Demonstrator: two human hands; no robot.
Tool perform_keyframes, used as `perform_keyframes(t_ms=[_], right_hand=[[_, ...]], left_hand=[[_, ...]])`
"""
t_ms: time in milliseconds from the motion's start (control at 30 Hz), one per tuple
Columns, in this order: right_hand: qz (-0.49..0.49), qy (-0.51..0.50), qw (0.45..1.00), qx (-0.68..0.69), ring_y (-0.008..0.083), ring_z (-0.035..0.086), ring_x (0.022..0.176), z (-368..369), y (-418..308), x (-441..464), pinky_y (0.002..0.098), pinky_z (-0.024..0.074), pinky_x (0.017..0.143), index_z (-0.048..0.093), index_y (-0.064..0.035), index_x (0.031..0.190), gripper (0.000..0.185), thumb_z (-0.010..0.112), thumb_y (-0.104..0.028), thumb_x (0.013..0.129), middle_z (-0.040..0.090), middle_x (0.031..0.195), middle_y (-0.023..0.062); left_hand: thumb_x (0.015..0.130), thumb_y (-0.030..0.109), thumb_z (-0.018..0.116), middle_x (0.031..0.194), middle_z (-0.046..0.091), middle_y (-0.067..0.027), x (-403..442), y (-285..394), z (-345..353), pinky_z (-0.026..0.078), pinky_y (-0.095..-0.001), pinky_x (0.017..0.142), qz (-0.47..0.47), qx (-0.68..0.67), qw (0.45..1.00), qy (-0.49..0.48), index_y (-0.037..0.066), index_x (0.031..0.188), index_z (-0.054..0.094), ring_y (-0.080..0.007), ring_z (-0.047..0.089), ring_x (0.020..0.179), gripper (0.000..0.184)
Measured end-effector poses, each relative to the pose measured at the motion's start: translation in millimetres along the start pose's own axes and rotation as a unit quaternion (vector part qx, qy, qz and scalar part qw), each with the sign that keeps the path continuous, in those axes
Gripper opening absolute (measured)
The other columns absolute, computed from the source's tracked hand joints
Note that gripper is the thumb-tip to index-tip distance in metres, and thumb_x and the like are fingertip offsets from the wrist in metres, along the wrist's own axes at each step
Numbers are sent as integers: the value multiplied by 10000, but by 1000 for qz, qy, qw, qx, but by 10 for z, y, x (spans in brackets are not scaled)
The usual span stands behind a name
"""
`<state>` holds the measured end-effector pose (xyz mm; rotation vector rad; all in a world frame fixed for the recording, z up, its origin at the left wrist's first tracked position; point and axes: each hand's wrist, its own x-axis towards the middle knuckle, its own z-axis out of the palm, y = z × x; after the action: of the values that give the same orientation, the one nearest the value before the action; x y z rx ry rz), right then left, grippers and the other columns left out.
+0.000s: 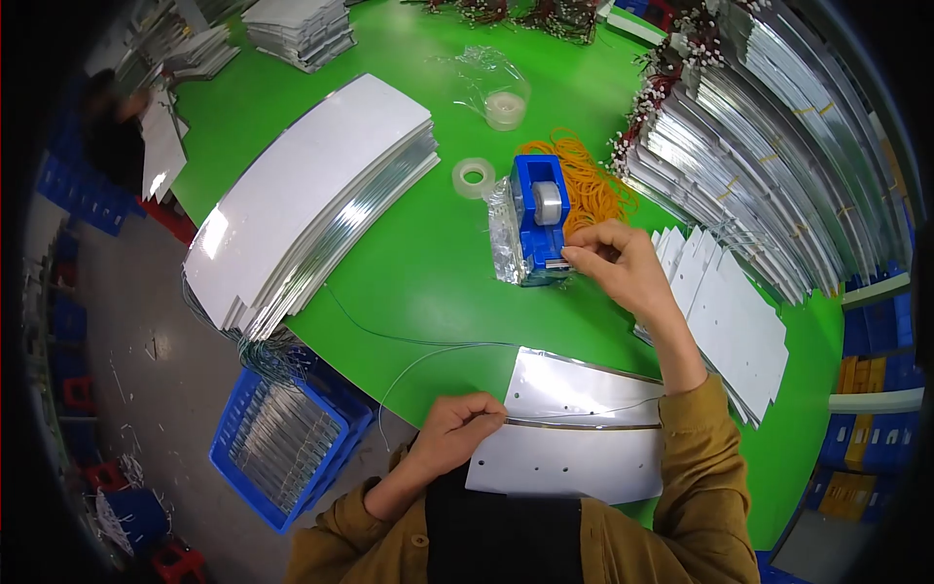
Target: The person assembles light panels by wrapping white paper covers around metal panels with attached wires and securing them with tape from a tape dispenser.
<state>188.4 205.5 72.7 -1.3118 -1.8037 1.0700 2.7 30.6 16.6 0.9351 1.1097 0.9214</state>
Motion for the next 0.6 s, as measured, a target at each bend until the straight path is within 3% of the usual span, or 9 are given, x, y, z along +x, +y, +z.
perform_keyframes(t_ms=[167, 300, 500, 533, 600], right_hand=[[-25, -38, 998, 37, 61, 389, 555, 58, 122, 86, 178, 315, 494, 637, 22, 755, 82, 652, -56, 735, 508, 650, 12], [71, 51, 978, 190, 56, 384, 559, 182, 95, -30, 175, 307, 495, 635, 19, 750, 77, 651, -56, 740, 501, 628, -4], [81, 89, 983, 138, 53, 372, 562, 196, -65, -267, 175, 307, 503, 629, -2, 727, 67, 613, -48, 774, 482, 603, -22], [32, 76, 997, 6, 54, 376, 555, 171, -40, -289, 179, 310, 500, 625, -7, 725, 77, 597, -47, 786, 481, 602, -23], [-59, 45, 965, -253, 55, 384, 542, 109, 36, -383, 187, 316, 493, 616, -16, 722, 105, 564, -43, 810, 478, 600, -24]], left_hand=[[781, -9, 529, 635, 517, 39, 14, -47, 13, 284, -158, 526, 12, 10, 1000, 3, -10, 779, 623, -42, 365, 553, 94], [803, 46, 535, 587, 465, 54, 41, -27, 32, 268, -173, 487, 23, 3, 1000, 12, 8, 763, 613, -36, 337, 518, 96], [802, 47, 530, 593, 469, 54, 51, -59, 23, 269, -173, 490, 35, -5, 999, 14, 9, 766, 616, -37, 340, 521, 101], [802, 48, 529, 593, 470, 53, 60, -53, 22, 269, -174, 489, 37, -8, 999, 17, 7, 764, 616, -38, 340, 521, 104], [802, 50, 525, 595, 471, 53, 54, -49, 27, 270, -174, 489, 35, -13, 999, 21, 5, 760, 616, -39, 340, 521, 110]])
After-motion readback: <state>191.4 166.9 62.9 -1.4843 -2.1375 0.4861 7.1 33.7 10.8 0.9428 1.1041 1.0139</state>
